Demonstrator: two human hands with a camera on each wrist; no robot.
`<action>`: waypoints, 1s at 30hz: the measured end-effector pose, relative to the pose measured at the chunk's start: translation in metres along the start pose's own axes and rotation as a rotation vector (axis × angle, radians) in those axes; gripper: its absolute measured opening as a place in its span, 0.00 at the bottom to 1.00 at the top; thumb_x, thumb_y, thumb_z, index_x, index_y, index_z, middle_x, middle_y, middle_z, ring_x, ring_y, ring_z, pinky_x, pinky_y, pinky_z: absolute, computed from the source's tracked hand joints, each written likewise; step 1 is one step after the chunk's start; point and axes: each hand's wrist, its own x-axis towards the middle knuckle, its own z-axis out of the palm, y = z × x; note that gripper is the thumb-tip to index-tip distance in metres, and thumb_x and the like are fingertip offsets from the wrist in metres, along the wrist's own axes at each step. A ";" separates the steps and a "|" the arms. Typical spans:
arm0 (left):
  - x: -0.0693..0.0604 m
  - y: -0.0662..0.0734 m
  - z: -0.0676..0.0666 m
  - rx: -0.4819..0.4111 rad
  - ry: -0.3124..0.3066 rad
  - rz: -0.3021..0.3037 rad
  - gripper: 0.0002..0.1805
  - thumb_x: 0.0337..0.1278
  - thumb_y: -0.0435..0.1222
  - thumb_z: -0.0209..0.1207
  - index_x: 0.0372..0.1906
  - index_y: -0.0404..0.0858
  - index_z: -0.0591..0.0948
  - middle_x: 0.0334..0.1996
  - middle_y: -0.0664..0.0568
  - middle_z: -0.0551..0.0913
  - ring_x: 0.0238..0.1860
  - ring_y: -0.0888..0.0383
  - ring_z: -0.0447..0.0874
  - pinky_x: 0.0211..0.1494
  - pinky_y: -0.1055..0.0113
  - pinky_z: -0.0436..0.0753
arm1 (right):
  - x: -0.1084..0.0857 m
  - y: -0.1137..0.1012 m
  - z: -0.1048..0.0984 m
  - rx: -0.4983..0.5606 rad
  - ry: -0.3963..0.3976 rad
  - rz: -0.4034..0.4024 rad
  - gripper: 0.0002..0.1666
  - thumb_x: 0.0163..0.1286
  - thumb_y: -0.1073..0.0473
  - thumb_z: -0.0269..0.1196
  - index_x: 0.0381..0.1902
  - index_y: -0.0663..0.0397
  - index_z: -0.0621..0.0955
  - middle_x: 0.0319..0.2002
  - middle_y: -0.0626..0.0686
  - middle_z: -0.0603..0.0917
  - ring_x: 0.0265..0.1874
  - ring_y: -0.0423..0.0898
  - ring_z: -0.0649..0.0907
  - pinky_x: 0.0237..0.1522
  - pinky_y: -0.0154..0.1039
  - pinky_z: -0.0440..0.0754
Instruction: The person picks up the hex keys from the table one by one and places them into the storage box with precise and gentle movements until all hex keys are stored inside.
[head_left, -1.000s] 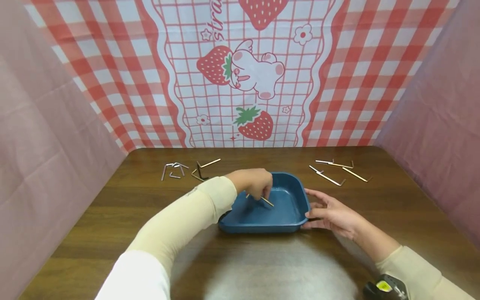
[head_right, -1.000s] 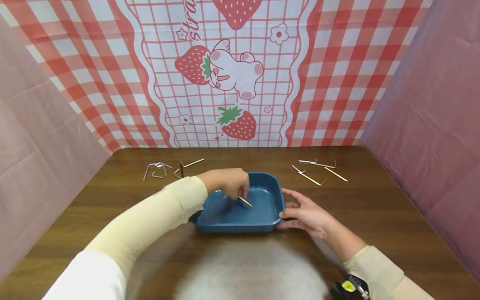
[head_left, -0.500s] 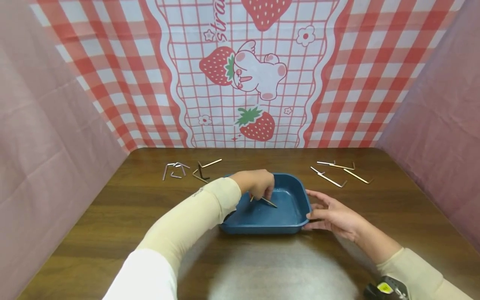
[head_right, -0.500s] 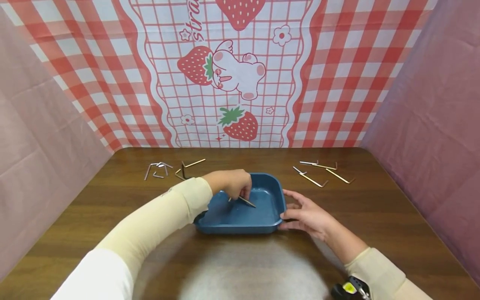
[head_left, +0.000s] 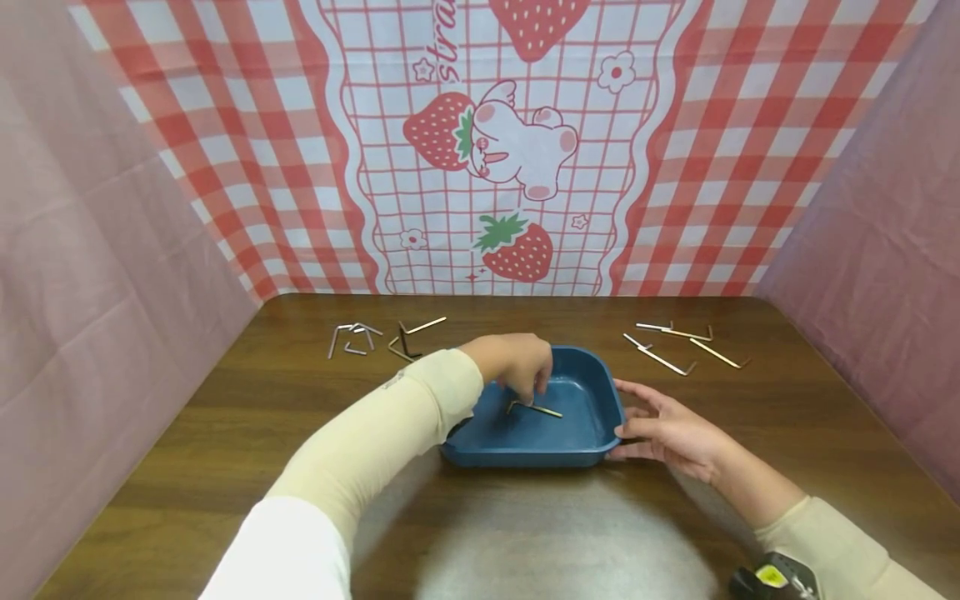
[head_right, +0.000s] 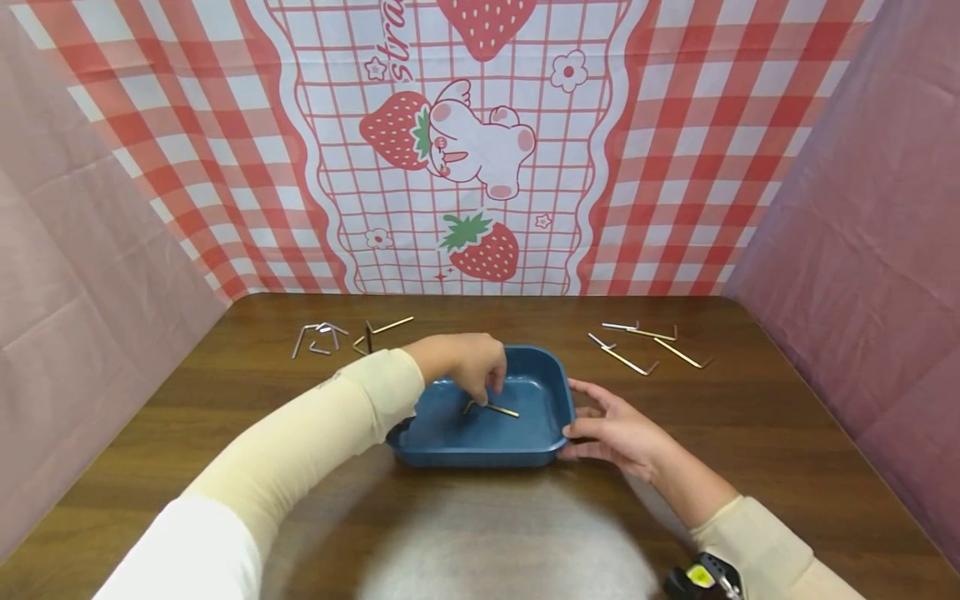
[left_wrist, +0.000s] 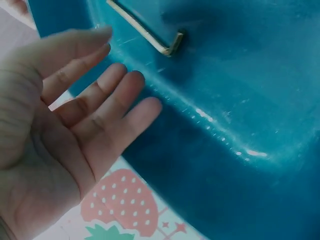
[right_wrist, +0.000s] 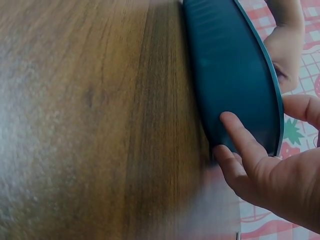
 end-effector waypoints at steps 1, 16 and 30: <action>-0.001 0.000 -0.001 0.002 0.001 -0.002 0.09 0.50 0.34 0.70 0.39 0.43 0.88 0.35 0.58 0.83 0.34 0.61 0.81 0.26 0.68 0.83 | 0.000 0.000 0.000 0.002 0.000 -0.001 0.52 0.66 0.71 0.58 0.76 0.64 0.39 0.63 0.80 0.57 0.49 0.59 0.80 0.53 0.59 0.77; -0.025 -0.004 -0.017 -0.015 -0.031 -0.040 0.19 0.50 0.41 0.71 0.49 0.43 0.86 0.42 0.56 0.82 0.32 0.58 0.81 0.28 0.63 0.85 | -0.002 0.000 0.000 0.023 -0.013 -0.009 0.51 0.68 0.71 0.58 0.75 0.67 0.38 0.64 0.79 0.57 0.50 0.59 0.80 0.54 0.58 0.77; -0.064 -0.024 -0.028 -0.006 0.198 0.079 0.14 0.53 0.38 0.68 0.46 0.41 0.86 0.45 0.50 0.84 0.47 0.58 0.78 0.52 0.64 0.79 | -0.004 -0.001 0.004 0.018 0.021 -0.015 0.50 0.67 0.72 0.58 0.74 0.70 0.39 0.64 0.80 0.57 0.48 0.57 0.82 0.52 0.56 0.78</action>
